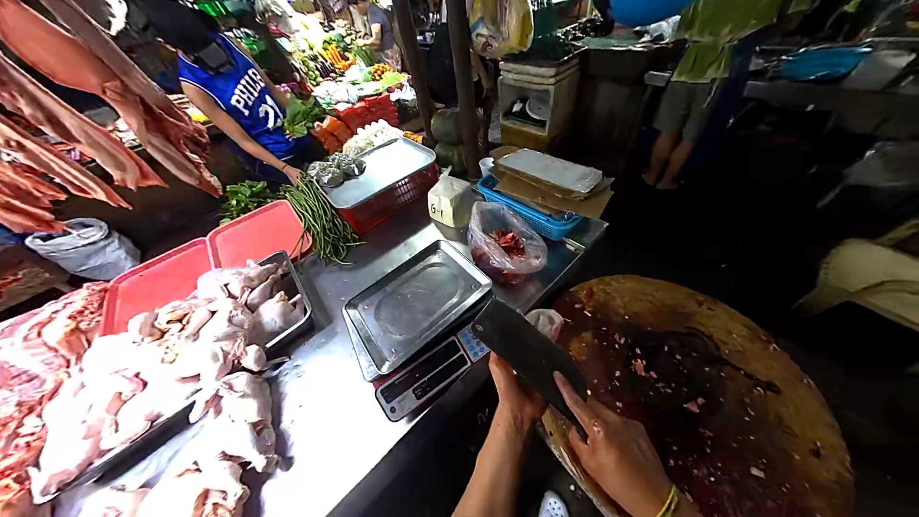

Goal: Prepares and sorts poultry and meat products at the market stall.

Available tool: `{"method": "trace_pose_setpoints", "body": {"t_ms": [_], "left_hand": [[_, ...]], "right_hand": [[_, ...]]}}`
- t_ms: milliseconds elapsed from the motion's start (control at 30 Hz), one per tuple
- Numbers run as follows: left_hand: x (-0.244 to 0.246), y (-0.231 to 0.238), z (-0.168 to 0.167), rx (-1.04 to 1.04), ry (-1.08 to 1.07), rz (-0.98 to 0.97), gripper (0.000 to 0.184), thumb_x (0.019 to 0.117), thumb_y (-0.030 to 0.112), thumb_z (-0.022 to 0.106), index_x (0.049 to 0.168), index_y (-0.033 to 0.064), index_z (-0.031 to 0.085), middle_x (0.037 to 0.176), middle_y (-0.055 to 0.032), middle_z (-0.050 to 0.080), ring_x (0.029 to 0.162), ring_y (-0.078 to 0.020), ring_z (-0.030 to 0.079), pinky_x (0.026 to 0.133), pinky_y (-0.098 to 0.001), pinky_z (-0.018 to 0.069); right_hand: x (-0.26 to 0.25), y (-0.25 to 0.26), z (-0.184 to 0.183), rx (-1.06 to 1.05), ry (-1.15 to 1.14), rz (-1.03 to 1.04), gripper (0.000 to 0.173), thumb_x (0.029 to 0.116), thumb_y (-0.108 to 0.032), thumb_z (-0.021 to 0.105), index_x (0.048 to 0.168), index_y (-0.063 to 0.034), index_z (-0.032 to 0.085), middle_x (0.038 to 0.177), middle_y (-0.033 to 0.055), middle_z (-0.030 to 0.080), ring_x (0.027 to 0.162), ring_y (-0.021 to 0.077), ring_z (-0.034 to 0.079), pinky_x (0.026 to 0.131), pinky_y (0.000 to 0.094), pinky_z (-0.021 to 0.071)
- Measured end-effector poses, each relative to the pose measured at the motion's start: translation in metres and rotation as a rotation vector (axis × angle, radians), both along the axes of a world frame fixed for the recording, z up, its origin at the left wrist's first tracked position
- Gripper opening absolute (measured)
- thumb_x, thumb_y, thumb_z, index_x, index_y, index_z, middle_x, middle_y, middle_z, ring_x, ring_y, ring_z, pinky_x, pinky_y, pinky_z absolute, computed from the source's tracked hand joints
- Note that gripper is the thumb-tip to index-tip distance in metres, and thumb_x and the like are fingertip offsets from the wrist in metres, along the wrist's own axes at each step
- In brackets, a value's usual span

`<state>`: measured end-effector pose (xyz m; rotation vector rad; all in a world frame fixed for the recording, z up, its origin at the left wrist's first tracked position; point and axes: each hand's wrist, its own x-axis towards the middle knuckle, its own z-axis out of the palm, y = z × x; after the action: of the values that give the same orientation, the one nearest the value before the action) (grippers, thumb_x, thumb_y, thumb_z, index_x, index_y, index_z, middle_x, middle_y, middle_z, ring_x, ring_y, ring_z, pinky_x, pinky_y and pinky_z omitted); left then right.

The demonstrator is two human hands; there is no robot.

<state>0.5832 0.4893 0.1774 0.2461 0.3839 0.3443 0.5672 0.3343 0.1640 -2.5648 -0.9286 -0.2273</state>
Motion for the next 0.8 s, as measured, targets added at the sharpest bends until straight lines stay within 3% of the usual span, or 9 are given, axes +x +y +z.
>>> {"method": "trace_pose_setpoints", "body": {"t_ms": [100,167,200,267,333,400,467,600,800], "left_hand": [[0.016,0.016,-0.003,0.095,-0.072,0.080,0.063,0.1090,0.054,0.014,0.117,0.0107,0.060,0.096,-0.0070,0.071,0.091,-0.0191,0.071,0.078,-0.0389,0.0610],[0.022,0.036,-0.006,0.154,-0.071,0.082,0.063,0.1090,0.053,0.014,0.117,0.0104,0.059,0.096,-0.0065,0.073,0.090,-0.0187,0.072,0.079,-0.0397,0.0618],[0.023,0.048,-0.011,0.152,-0.112,0.052,0.065,0.1083,0.055,0.013,0.120,0.0095,0.058,0.100,-0.0088,0.073,0.092,-0.0213,0.072,0.080,-0.0424,0.0617],[0.018,0.061,-0.020,0.143,-0.232,-0.041,0.067,0.1073,0.058,0.015,0.127,0.0092,0.057,0.110,-0.0124,0.072,0.101,-0.0252,0.071,0.086,-0.0456,0.0606],[0.006,0.052,-0.027,0.152,-0.329,-0.165,0.067,0.1045,0.063,0.023,0.128,0.0128,0.061,0.116,-0.0116,0.072,0.107,-0.0253,0.071,0.090,-0.0465,0.0603],[-0.012,0.024,-0.028,0.136,-0.369,-0.293,0.066,0.0981,0.072,0.037,0.122,0.0199,0.070,0.116,-0.0079,0.075,0.106,-0.0226,0.072,0.090,-0.0453,0.0611],[-0.027,-0.009,-0.023,0.080,-0.435,-0.408,0.067,0.0904,0.078,0.046,0.116,0.0242,0.076,0.113,-0.0045,0.077,0.105,-0.0198,0.074,0.089,-0.0429,0.0616],[-0.033,-0.024,-0.031,-0.035,-0.527,-0.506,0.078,0.0824,0.081,0.057,0.127,0.0186,0.071,0.124,-0.0100,0.072,0.116,-0.0250,0.070,0.097,-0.0458,0.0577],[-0.039,-0.001,-0.041,0.050,-0.420,-0.495,0.081,0.0768,0.084,0.061,0.124,0.0190,0.072,0.118,-0.0098,0.075,0.108,-0.0233,0.073,0.090,-0.0436,0.0607]], "right_hand": [[-0.014,-0.028,0.007,-0.030,0.120,0.012,0.073,0.0760,-0.011,0.070,0.148,-0.0203,0.059,0.079,0.0158,0.072,0.057,0.0335,0.069,0.050,0.0518,0.0554],[-0.017,-0.053,0.021,0.028,0.374,0.046,0.067,0.0812,-0.008,0.068,0.147,-0.0161,0.059,0.087,0.0190,0.076,0.067,0.0372,0.072,0.061,0.0588,0.0569],[-0.012,-0.067,0.027,0.099,0.531,0.074,0.060,0.0839,-0.008,0.067,0.144,-0.0114,0.062,0.089,0.0191,0.076,0.069,0.0349,0.072,0.065,0.0577,0.0571],[0.001,-0.091,0.037,0.335,0.848,0.120,0.039,0.0882,-0.008,0.065,0.126,0.0000,0.069,0.082,0.0104,0.072,0.061,0.0169,0.064,0.060,0.0391,0.0558],[0.012,-0.097,0.037,0.636,1.112,0.169,0.011,0.0953,-0.010,0.058,0.100,-0.0064,0.067,0.067,-0.0032,0.064,0.051,0.0058,0.058,0.048,0.0259,0.0519],[0.028,-0.089,0.032,0.822,1.306,0.206,0.018,0.0999,-0.030,0.060,0.090,-0.0181,0.069,0.063,-0.0055,0.065,0.047,0.0046,0.058,0.045,0.0226,0.0518],[0.047,-0.074,0.019,0.848,1.365,0.191,0.032,0.0949,-0.051,0.067,0.090,-0.0200,0.068,0.060,-0.0031,0.065,0.044,0.0072,0.058,0.044,0.0237,0.0527],[0.066,-0.054,-0.012,0.717,1.404,0.041,0.035,0.0903,-0.048,0.069,0.094,-0.0146,0.063,0.054,-0.0027,0.060,0.039,0.0088,0.056,0.041,0.0235,0.0516],[0.062,-0.074,-0.054,0.581,1.479,0.019,0.041,0.0895,-0.054,0.070,0.092,-0.0141,0.065,0.055,-0.0013,0.062,0.040,0.0091,0.057,0.041,0.0230,0.0516]]}}
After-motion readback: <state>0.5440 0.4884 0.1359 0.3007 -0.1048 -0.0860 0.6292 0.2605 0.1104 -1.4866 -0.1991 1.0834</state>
